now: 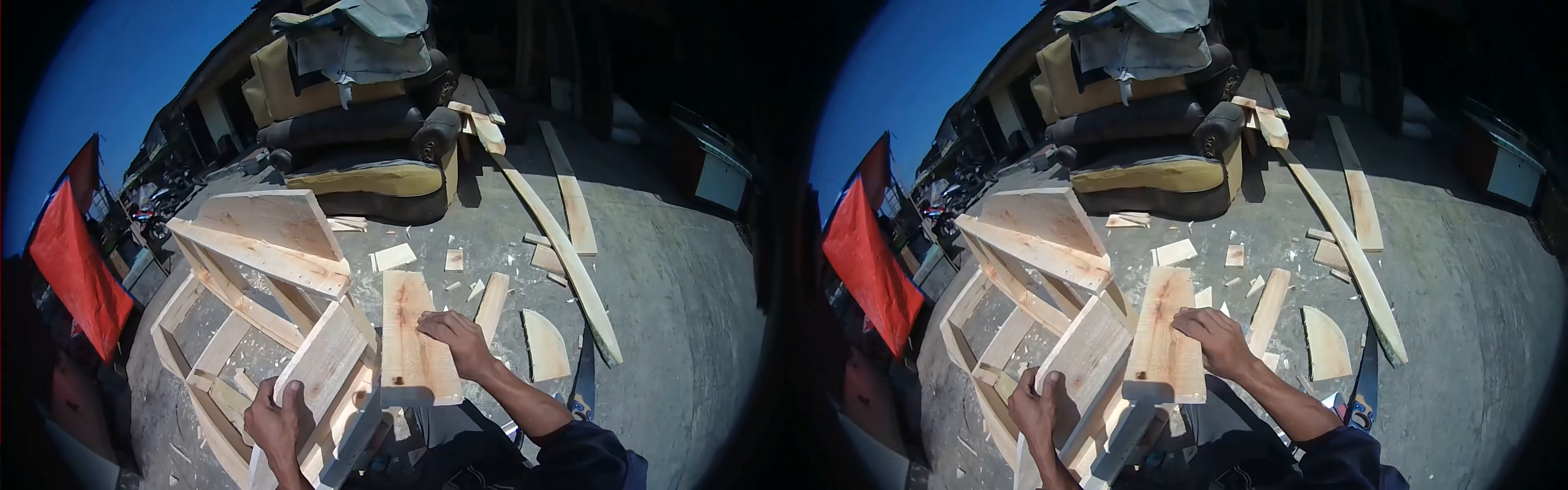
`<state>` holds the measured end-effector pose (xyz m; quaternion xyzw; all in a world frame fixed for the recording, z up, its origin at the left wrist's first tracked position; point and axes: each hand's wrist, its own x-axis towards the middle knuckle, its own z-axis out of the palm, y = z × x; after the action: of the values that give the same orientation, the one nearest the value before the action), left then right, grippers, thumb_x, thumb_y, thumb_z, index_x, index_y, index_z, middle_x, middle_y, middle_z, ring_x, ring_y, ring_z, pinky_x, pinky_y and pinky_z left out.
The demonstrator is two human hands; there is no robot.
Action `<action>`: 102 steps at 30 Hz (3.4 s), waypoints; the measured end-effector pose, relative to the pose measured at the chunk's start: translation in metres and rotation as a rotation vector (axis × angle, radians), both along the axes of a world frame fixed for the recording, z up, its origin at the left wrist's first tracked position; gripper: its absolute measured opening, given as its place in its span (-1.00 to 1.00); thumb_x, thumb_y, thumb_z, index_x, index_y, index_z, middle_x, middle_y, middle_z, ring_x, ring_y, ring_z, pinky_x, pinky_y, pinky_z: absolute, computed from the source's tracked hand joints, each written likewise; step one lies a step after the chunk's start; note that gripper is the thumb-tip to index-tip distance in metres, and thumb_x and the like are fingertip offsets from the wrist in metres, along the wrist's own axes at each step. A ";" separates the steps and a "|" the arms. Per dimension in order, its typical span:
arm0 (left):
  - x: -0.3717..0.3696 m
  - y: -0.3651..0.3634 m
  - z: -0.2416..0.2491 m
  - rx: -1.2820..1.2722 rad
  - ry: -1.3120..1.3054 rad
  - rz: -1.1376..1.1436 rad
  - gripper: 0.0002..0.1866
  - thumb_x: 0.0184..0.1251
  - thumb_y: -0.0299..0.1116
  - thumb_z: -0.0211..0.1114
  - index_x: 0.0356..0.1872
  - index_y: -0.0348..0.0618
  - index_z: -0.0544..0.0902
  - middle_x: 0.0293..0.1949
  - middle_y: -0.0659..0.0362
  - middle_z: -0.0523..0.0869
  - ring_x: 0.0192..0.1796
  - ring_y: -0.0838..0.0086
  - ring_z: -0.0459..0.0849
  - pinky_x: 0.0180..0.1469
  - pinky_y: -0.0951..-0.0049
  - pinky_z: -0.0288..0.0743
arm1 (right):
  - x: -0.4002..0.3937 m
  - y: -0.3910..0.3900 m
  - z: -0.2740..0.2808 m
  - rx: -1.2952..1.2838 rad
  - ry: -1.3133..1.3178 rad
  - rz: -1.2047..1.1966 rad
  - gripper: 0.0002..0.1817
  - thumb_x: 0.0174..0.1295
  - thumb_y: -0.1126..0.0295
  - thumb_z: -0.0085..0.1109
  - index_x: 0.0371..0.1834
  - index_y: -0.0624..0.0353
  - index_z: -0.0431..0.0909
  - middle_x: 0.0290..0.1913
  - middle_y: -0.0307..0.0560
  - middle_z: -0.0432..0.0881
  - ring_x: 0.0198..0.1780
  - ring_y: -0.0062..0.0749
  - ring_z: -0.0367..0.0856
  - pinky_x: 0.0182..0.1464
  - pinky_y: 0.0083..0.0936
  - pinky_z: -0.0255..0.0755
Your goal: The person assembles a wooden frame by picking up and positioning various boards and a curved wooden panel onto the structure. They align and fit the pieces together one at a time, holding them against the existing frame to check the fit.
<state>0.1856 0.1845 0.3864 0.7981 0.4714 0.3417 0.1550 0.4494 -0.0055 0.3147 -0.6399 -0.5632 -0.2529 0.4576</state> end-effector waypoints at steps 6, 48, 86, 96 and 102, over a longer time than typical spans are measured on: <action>0.004 -0.004 0.000 -0.012 0.011 0.073 -0.53 0.15 0.09 0.46 -0.13 -0.09 0.78 -0.57 -0.06 0.69 -0.49 0.14 0.68 -0.27 0.22 0.52 | 0.018 -0.124 -0.165 0.176 1.265 -0.589 -0.53 0.28 0.19 0.35 0.15 0.27 0.59 -0.30 0.02 0.73 -0.43 -0.40 0.70 -0.51 -0.47 0.58; -0.263 -0.132 -0.265 0.110 0.014 0.765 -0.53 0.27 -0.48 0.27 0.21 -0.37 0.49 0.19 -0.20 0.56 0.32 -0.14 0.44 0.31 -0.04 0.35 | -0.037 -0.024 -0.396 -1.285 0.673 0.552 -0.74 0.35 0.39 0.09 0.01 0.28 0.60 -0.19 0.06 0.72 -0.12 -0.20 0.72 -0.03 -0.34 0.55; -0.213 -0.176 -0.135 -0.232 -1.279 -0.179 -0.26 0.43 0.00 0.29 0.45 -0.21 0.25 0.33 0.06 0.46 0.37 0.20 0.45 0.41 0.07 0.30 | -0.244 0.042 -0.051 -0.554 0.861 1.242 0.03 0.05 0.50 0.56 0.59 0.14 0.10 -0.01 -0.09 0.62 -0.02 -0.47 0.65 -0.08 -0.55 0.58; -0.161 -0.081 0.021 -0.295 -1.758 -0.786 -0.61 0.52 -0.25 0.24 0.27 -0.13 0.52 0.35 0.00 0.50 0.44 0.19 0.40 0.55 -0.10 0.10 | 0.009 0.077 0.104 0.173 0.559 0.879 -0.13 -0.07 0.33 0.67 0.37 0.23 0.45 0.03 -0.14 0.56 0.11 -0.43 0.56 0.21 -0.50 0.51; -0.079 -0.004 0.012 -0.645 -1.681 -0.777 -0.82 0.37 -0.49 0.37 -0.06 -0.25 0.65 -0.13 0.15 0.76 0.30 0.25 0.55 0.57 -0.19 0.10 | 0.092 0.163 0.169 0.335 0.565 0.740 -0.07 0.02 0.26 0.63 0.44 0.34 0.31 0.28 0.14 0.48 0.28 -0.23 0.51 0.32 -0.39 0.45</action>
<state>0.1066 0.1806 0.3986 0.3136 -0.0172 0.5788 0.7525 0.5416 0.1575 0.4834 -0.3583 -0.5582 0.0228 0.7480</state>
